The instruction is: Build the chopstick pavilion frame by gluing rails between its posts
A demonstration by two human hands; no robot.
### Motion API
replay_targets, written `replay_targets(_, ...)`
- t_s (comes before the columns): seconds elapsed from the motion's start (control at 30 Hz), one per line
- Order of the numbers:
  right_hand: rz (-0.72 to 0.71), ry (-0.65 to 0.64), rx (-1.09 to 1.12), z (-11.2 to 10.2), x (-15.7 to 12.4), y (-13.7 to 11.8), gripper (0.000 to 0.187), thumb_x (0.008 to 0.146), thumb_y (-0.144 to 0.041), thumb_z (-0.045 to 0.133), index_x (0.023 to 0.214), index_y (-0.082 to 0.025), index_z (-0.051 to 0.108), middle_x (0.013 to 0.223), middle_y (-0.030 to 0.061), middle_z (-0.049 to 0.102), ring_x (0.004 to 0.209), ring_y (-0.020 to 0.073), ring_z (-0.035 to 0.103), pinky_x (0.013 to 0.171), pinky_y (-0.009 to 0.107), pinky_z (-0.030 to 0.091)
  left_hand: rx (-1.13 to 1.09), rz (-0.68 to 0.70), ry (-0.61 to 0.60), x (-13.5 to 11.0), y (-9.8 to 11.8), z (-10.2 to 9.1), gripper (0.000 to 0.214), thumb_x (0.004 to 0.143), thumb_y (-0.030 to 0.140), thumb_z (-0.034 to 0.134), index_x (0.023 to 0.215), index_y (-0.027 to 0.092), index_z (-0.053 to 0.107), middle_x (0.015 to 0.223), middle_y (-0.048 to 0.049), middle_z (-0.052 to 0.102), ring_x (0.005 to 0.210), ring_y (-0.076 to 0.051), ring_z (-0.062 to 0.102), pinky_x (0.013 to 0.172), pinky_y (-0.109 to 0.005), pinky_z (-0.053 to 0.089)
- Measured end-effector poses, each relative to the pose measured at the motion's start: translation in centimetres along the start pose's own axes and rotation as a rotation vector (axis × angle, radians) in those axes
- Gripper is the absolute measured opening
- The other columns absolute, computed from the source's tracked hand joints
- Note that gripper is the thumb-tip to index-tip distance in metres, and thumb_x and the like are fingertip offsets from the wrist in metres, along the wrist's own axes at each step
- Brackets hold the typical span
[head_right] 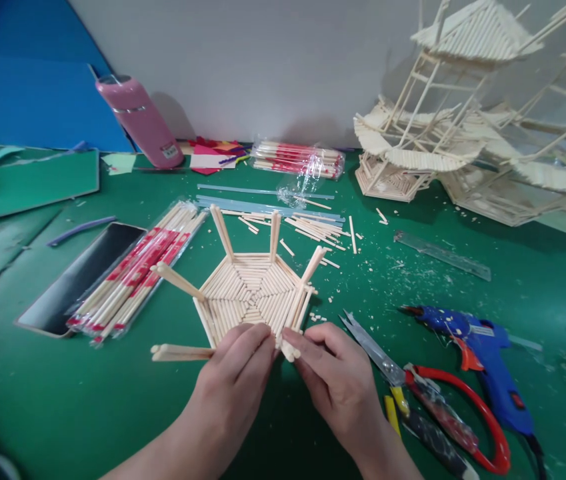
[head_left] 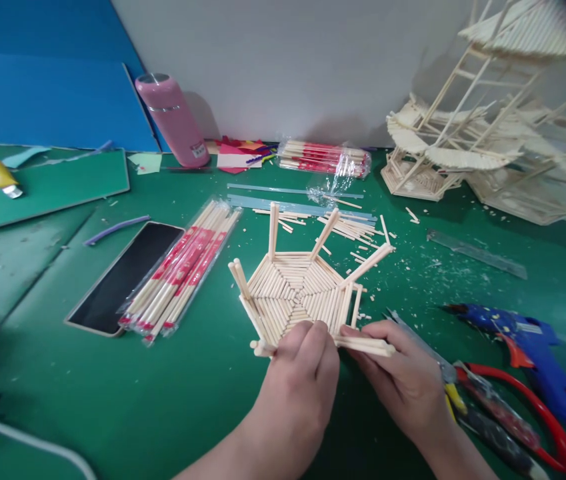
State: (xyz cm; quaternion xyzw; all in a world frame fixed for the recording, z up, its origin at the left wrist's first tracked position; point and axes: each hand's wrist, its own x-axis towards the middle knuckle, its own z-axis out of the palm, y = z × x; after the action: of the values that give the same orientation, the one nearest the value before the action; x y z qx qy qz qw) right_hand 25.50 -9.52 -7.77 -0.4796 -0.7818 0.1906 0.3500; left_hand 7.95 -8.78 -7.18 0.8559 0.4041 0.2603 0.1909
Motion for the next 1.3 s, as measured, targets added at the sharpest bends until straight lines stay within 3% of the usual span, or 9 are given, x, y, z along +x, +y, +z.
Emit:
replay_targets(0.33, 0.007, 0.031, -0.012, 0.1, 0.4, -0.4, 0.027, 0.082, -0.008, 0.053, 0.106, -0.018, 0.063, 0.084, 0.0063, 0.06, 0.074, 0.0145, 0.057, 0.061, 0.025, 0.045, 0.086, 0.032, -0.039, 0.2, -0.2, 0.1, 0.024, 0.085, 0.005, 0.038, 0.103, 0.011, 0.054, 0.103, -0.0112, 0.056, 0.097, -0.024, 0.052, 0.092, -0.04, 0.047)
replay_targets(0.47, 0.024, 0.059, 0.001, 0.3, 0.6, -0.5, 0.024, 0.083, -0.01, 0.054, 0.102, -0.019, 0.065, 0.083, 0.0063, 0.061, 0.074, 0.0141, 0.058, 0.062, 0.024, 0.046, 0.205, 0.064, -0.007, -0.4, 0.5, 0.1, 0.034, 0.085, 0.006, 0.038, 0.118, 0.005, 0.046, 0.117, -0.0168, 0.053, 0.109, -0.029, 0.048, 0.092, -0.042, 0.047)
replay_targets(0.57, 0.023, 0.075, 0.009, 0.5, 0.6, -0.4, 0.024, 0.083, -0.01, 0.054, 0.102, -0.019, 0.066, 0.08, 0.0061, 0.061, 0.071, 0.014, 0.058, 0.061, 0.024, 0.046, 0.203, 0.111, 0.101, -2.0, 1.1, 0.3, 0.037, 0.085, 0.009, 0.043, 0.122, 0.003, 0.044, 0.12, -0.0174, 0.053, 0.113, -0.027, 0.047, 0.093, -0.034, 0.047)
replay_targets(0.67, 0.012, 0.08, 0.023, 0.5, 0.4, -0.2, 0.026, 0.083, -0.01, 0.053, 0.106, -0.019, 0.064, 0.08, 0.0059, 0.061, 0.071, 0.0144, 0.058, 0.061, 0.025, 0.046, 0.156, 0.122, 0.364, -3.9, 0.9, -0.2, 0.023, 0.085, 0.013, 0.048, 0.107, 0.017, 0.054, 0.091, -0.0067, 0.064, 0.086, -0.02, 0.06, 0.079, -0.029, 0.053)
replay_targets(0.77, 0.009, 0.07, 0.045, 0.6, 0.3, -0.2, 0.03, 0.083, -0.01, 0.053, 0.11, -0.022, 0.062, 0.082, 0.005, 0.061, 0.072, 0.0146, 0.059, 0.062, 0.025, 0.047, 0.122, -0.03, 0.345, -5.1, -0.3, -1.7, 0.011, 0.086, 0.016, 0.047, 0.092, 0.019, 0.055, 0.079, -0.0054, 0.06, 0.074, -0.019, 0.059, 0.068, -0.03, 0.053)
replay_targets(0.93, 0.013, 0.063, 0.083, 0.5, 0.1, -0.1, 0.035, 0.083, -0.009, 0.054, 0.114, -0.025, 0.057, 0.087, 0.0036, 0.059, 0.076, 0.0137, 0.058, 0.064, 0.024, 0.046, 0.104, -0.298, 0.198, -4.2, -2.4, -4.6, 0.023, 0.081, 0.023, 0.057, 0.102, 0.016, 0.051, 0.098, -0.0114, 0.054, 0.086, -0.023, 0.058, 0.069, -0.034, 0.054)
replay_targets(1.1, 0.03, 0.03, 0.092, 0.5, 0.1, 0.2, 0.033, 0.083, -0.01, 0.053, 0.112, -0.026, 0.057, 0.086, 0.0036, 0.055, 0.076, 0.0132, 0.056, 0.063, 0.024, 0.046, -0.196, -0.236, 0.011, -2.4, -3.4, -5.2, 0.017, 0.082, 0.014, 0.052, 0.098, 0.018, 0.059, 0.097, -0.0073, 0.057, 0.088, -0.018, 0.058, 0.076, -0.029, 0.051)
replay_targets(1.3, 0.062, 0.021, 0.093, 0.4, 0.6, 0.0, 0.012, 0.084, -0.014, 0.053, 0.089, -0.02, 0.062, 0.083, 0.0044, 0.051, 0.073, 0.0137, 0.054, 0.062, 0.025, 0.045, -0.467, -0.224, -0.036, -1.6, -4.0, -5.4, 0.017, 0.084, 0.012, 0.051, 0.087, 0.02, 0.065, 0.088, -0.0038, 0.062, 0.086, -0.016, 0.058, 0.076, -0.025, 0.047)
